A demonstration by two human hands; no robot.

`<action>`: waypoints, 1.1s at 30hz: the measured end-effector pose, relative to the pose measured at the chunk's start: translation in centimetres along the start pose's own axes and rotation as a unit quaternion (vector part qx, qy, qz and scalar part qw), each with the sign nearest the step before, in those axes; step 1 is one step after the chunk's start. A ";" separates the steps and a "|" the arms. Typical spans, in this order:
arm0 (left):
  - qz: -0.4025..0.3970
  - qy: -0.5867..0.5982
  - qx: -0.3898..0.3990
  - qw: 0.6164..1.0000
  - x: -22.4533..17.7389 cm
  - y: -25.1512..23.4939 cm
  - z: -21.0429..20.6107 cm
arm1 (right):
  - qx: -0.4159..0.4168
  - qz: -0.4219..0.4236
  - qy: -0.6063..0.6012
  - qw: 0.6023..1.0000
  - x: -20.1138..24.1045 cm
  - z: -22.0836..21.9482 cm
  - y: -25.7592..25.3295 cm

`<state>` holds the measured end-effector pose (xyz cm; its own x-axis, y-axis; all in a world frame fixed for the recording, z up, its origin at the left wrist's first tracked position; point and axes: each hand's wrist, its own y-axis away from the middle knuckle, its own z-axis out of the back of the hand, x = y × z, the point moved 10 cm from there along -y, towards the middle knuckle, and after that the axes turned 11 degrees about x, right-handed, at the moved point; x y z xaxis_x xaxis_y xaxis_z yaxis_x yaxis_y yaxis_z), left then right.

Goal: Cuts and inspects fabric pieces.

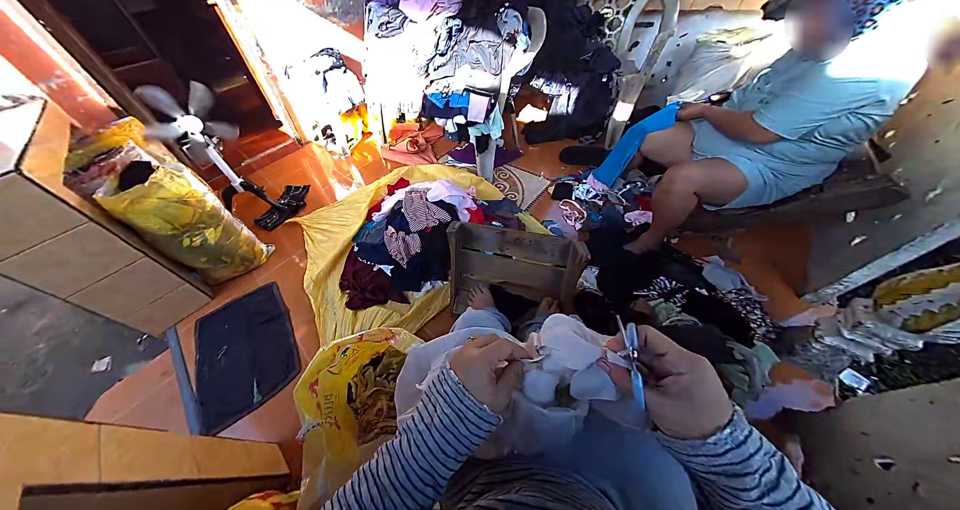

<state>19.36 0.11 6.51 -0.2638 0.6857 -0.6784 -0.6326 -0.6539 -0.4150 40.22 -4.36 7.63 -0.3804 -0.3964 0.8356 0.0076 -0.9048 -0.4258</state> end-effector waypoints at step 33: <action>0.085 -0.033 -0.043 0.995 2.9 0.4 4.5 | 0.101 -0.113 0.059 0.987 -4.7 3.3 2.2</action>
<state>15.09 3.31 7.09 -0.4115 0.5805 -0.7026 -0.5107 -0.7854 -0.3497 45.07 -4.93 3.88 -0.4976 -0.1706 0.8505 0.0902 -0.9853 -0.1449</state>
